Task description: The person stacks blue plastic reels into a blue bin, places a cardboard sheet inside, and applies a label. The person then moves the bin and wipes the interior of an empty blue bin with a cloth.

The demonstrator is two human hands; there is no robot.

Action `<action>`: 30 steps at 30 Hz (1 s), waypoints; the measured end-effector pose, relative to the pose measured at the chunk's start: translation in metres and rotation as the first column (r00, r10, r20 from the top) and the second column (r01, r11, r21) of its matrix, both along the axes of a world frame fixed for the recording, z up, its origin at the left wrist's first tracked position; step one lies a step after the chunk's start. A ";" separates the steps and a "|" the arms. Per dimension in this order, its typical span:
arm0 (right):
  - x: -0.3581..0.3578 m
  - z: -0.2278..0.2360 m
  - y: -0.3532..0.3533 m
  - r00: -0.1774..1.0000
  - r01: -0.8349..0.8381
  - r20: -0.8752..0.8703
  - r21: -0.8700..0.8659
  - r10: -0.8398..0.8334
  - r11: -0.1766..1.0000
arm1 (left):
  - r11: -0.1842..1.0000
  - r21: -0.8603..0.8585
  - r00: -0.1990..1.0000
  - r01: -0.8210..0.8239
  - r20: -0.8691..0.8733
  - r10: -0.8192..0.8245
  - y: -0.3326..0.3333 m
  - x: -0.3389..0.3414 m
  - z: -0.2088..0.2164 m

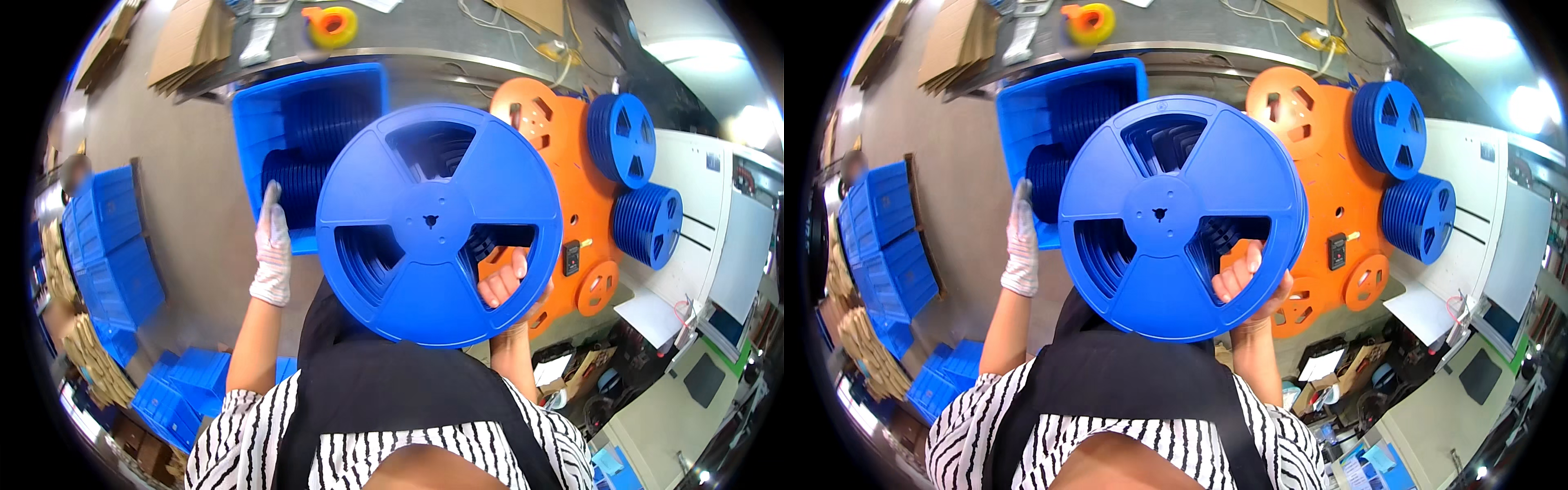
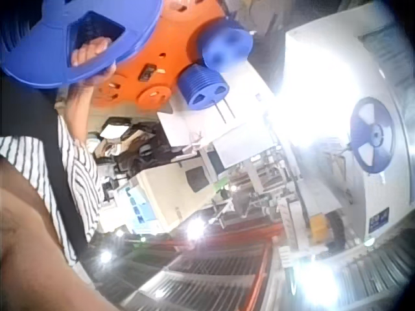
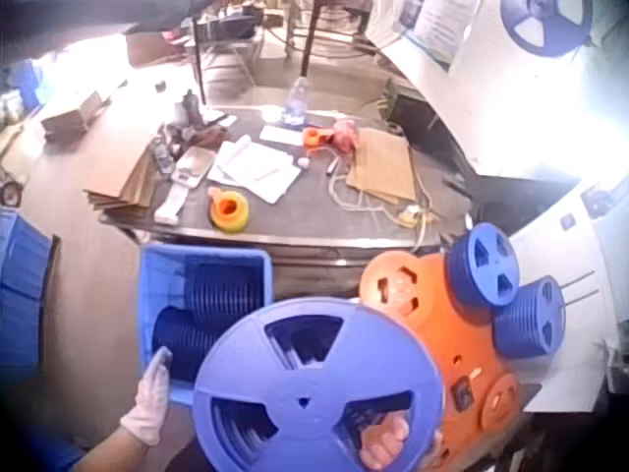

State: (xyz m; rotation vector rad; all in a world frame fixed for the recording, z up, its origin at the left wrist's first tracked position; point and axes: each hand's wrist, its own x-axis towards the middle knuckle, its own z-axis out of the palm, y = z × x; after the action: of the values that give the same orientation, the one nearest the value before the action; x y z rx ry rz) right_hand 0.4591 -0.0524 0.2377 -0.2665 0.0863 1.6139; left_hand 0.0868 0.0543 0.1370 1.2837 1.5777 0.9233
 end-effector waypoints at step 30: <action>-0.193 0.080 -0.022 0.693 -0.332 0.572 -0.286 0.438 0.899 | 0.628 -0.645 0.741 0.435 0.652 0.157 -0.074 0.011 0.112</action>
State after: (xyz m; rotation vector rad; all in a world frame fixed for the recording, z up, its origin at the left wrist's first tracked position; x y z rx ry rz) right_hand 0.2658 -0.0748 0.3173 -1.0009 -0.3852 1.8578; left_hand 0.0974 -0.0193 0.2490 0.3535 1.0344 0.3907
